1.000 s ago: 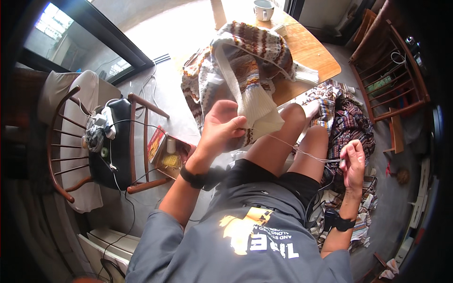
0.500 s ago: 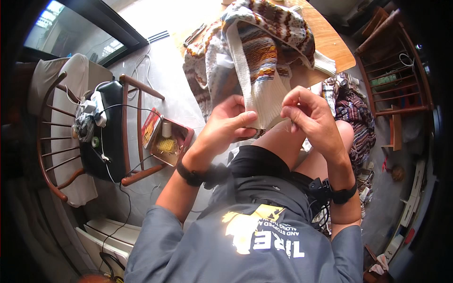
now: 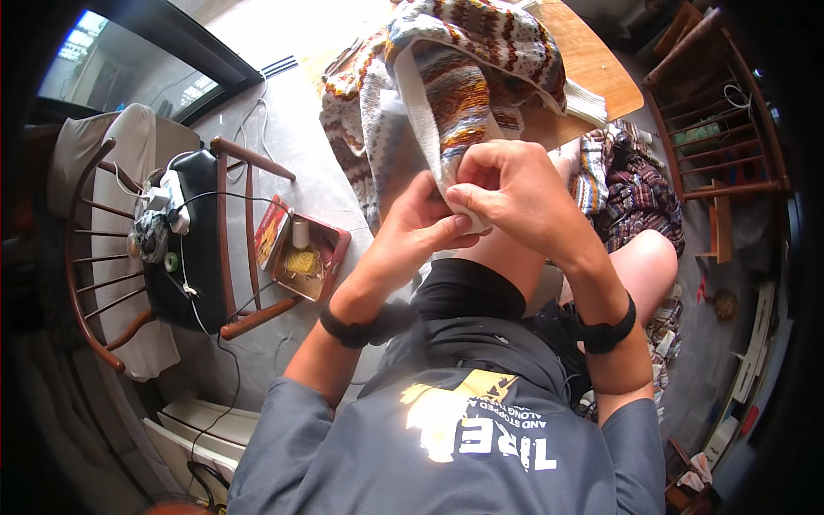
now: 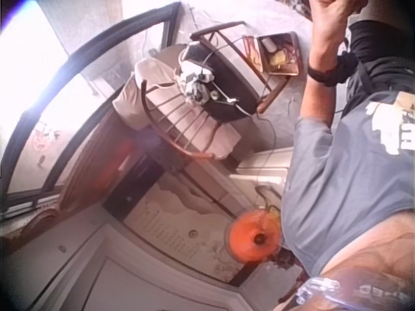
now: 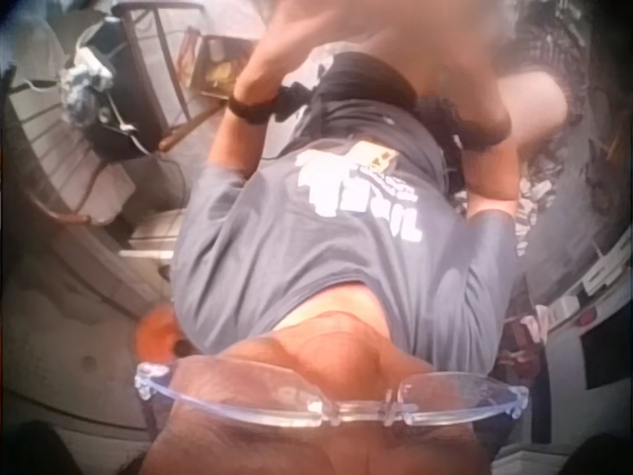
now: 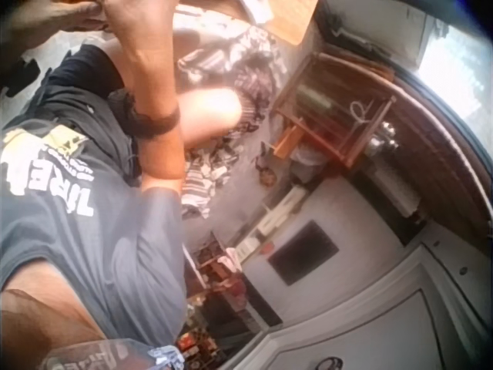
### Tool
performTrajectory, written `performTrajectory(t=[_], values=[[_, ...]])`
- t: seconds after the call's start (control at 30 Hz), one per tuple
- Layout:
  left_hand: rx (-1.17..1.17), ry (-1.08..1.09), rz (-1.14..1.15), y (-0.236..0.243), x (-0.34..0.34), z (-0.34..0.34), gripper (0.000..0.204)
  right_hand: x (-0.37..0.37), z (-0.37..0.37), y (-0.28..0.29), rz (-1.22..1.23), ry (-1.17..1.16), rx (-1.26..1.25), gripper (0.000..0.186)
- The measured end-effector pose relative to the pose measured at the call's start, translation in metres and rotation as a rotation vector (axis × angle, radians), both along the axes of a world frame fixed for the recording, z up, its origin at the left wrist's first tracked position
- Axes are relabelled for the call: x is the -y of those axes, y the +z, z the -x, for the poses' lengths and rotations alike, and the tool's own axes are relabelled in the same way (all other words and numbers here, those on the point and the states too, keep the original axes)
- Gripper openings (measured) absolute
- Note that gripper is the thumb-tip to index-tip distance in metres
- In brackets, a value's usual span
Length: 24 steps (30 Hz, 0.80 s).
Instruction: Hand sewing or repairing a knitted garment with white thread.
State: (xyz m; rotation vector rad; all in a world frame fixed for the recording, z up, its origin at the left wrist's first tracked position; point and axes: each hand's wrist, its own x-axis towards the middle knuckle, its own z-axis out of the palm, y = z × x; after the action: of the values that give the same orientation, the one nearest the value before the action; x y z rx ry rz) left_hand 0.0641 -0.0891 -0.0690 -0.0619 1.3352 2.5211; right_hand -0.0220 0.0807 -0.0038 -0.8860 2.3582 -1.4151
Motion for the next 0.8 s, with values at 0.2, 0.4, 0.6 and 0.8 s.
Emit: performTrajectory(t=[0.2,0.4,0.6,0.8], values=[[0.078,0.072,0.090,-0.005,0.004,0.005,0.060,-0.002,-0.005,0.002,0.019,-0.089,0.245,0.012],[-0.120,0.176,0.194,-0.004,-0.005,-0.002,0.075,0.002,-0.003,-0.001,-0.064,-0.053,-0.048,0.013],[-0.131,0.207,0.227,0.003,-0.005,-0.008,0.093,-0.007,0.000,-0.016,0.057,-0.017,0.284,0.015],[-0.139,0.222,0.172,-0.004,-0.011,-0.010,0.069,-0.024,-0.004,-0.031,0.175,-0.062,0.593,0.024]])
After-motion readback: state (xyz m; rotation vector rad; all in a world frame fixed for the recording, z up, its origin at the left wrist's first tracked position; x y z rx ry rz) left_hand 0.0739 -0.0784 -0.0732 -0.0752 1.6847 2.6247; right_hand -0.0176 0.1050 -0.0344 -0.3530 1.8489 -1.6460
